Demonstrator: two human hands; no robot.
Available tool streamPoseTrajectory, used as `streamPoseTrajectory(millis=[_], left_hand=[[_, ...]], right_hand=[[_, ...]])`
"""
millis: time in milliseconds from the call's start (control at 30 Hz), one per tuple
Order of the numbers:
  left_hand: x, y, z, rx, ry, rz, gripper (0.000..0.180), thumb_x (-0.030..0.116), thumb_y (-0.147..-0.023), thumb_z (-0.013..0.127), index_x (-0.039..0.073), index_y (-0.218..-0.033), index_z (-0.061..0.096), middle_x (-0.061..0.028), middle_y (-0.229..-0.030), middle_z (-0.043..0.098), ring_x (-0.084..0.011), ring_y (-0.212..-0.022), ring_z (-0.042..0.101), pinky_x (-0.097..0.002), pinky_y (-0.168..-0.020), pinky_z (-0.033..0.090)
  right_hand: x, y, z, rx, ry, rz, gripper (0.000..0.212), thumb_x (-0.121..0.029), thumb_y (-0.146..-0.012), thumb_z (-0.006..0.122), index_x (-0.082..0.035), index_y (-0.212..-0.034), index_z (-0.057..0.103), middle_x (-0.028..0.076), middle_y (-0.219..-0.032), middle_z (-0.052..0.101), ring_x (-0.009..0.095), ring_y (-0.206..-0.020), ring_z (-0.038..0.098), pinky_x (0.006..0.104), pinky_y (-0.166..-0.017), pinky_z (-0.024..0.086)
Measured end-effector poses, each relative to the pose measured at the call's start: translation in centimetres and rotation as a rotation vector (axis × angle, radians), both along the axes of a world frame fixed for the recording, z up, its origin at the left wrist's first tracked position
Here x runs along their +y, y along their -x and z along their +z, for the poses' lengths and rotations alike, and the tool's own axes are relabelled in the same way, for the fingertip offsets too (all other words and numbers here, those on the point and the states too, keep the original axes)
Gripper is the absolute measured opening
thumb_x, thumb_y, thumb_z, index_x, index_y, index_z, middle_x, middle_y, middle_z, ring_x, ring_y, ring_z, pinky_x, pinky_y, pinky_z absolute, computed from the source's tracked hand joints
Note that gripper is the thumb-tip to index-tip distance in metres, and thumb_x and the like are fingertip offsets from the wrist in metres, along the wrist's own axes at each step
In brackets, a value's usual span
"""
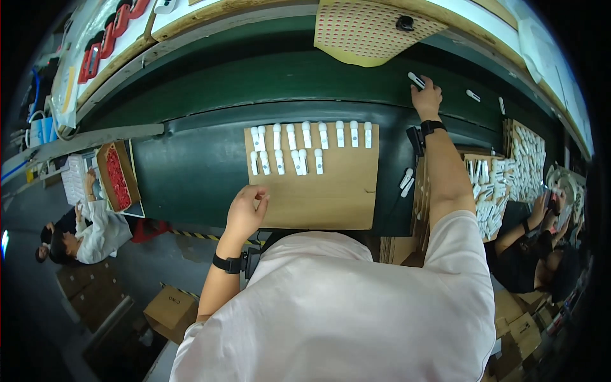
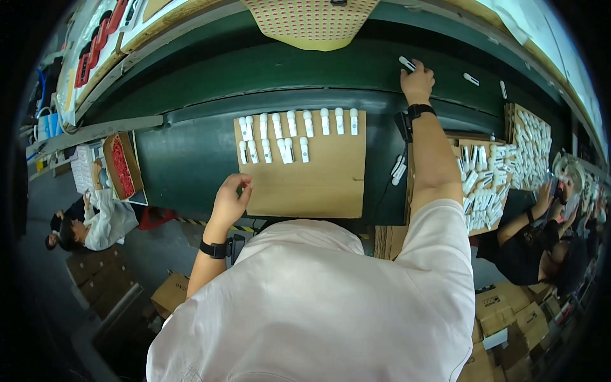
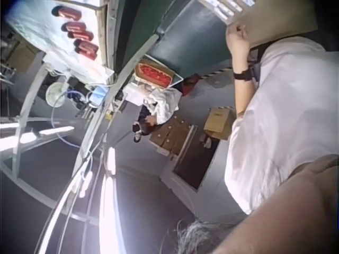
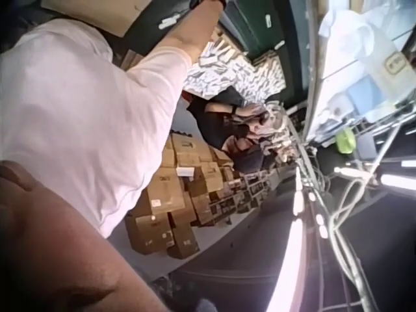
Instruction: The person picks up white electronic devices and small white caps, fits a cap onto each device by hand, and places the assembled units onto a cardboard sheet. Once the sheet is full, the person moves it aside and continues the assembly process with a new sheet.
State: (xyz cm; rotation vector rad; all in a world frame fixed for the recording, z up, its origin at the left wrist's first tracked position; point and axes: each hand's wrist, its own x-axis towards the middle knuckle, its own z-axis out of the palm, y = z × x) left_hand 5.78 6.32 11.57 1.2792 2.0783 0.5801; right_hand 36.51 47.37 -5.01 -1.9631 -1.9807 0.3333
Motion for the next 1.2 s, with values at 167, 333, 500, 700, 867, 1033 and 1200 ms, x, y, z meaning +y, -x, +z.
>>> streamPoseTrajectory(millis=[167,333,500,700,867,1033,1200], left_hand=[[-0.5,-0.3,0.9,0.02,0.057,0.079,0.017,0.006,-0.084,0.064,-0.002,-0.099,0.062,-0.0155,-0.093,0.063,-0.0246,-0.081,0.063,-0.033,-0.073,0.051],[0.5,-0.5,1.7,0.017,0.053,0.071,0.016,0.005,-0.084,0.063,-0.003,-0.098,0.061,-0.0153,-0.092,0.063,-0.0244,-0.081,0.063,-0.0324,-0.074,0.05],[2.0,-0.5,2.6,-0.037,-0.05,0.006,0.017,0.005,-0.083,0.064,-0.002,-0.098,0.062,-0.0147,-0.091,0.063,-0.0245,-0.08,0.064,-0.0326,-0.073,0.051],[4.3,-1.0,6.0,-0.198,-0.139,-0.075,0.017,0.003,-0.085,0.063,-0.003,-0.101,0.062,-0.011,-0.095,0.065,-0.0188,-0.083,0.063,-0.0297,-0.077,0.049],[4.1,-1.0,10.0,-0.299,-0.313,-0.135,0.017,0.001,-0.082,0.064,-0.001,-0.099,0.064,-0.0112,-0.093,0.065,-0.0191,-0.084,0.064,-0.031,-0.078,0.049],[2.4,-0.6,13.3,-0.423,-0.491,-0.212,0.017,0.001,-0.082,0.065,-0.001,-0.099,0.064,-0.0102,-0.093,0.065,-0.0184,-0.085,0.063,-0.0304,-0.08,0.048],[0.5,-0.5,14.7,-0.519,-0.497,-0.342,0.019,0.005,-0.084,0.065,-0.003,-0.101,0.062,-0.0115,-0.101,0.063,-0.0195,-0.093,0.059,-0.0308,-0.087,0.045]], right_hand=[[1.7,1.2,-1.2,-0.064,0.155,-0.033,0.04,-0.033,-0.083,0.067,-0.023,-0.121,0.059,0.017,-0.125,0.052,0.039,-0.12,0.042,0.0463,-0.099,0.037],[1.4,0.9,-1.6,-0.14,0.064,0.101,0.032,-0.029,-0.085,0.067,-0.018,-0.114,0.062,0.015,-0.115,0.057,0.036,-0.104,0.054,0.0431,-0.089,0.046],[-3.1,1.7,3.5,0.432,0.286,0.188,0.027,-0.023,-0.085,0.068,-0.011,-0.108,0.062,0.01,-0.094,0.064,0.024,-0.084,0.061,0.034,-0.077,0.049],[-17.3,2.8,15.4,0.74,0.112,0.354,0.021,-0.008,-0.086,0.068,-0.001,-0.104,0.06,0.0,-0.087,0.063,0.005,-0.076,0.055,0.0209,-0.065,0.044],[-26.6,4.7,23.4,1.062,0.412,0.39,0.024,0.002,-0.082,0.067,0.001,-0.105,0.06,0.002,-0.094,0.062,0.008,-0.081,0.056,0.0224,-0.07,0.046],[-31.6,6.7,27.7,1.017,0.254,0.581,0.025,0.005,-0.079,0.068,0.001,-0.103,0.061,0.005,-0.094,0.063,0.011,-0.083,0.058,0.0235,-0.072,0.046],[-34.0,8.4,29.3,1.036,0.08,0.795,0.028,0.007,-0.075,0.07,0.0,-0.101,0.063,0.009,-0.095,0.063,0.016,-0.084,0.059,0.0257,-0.073,0.046]])
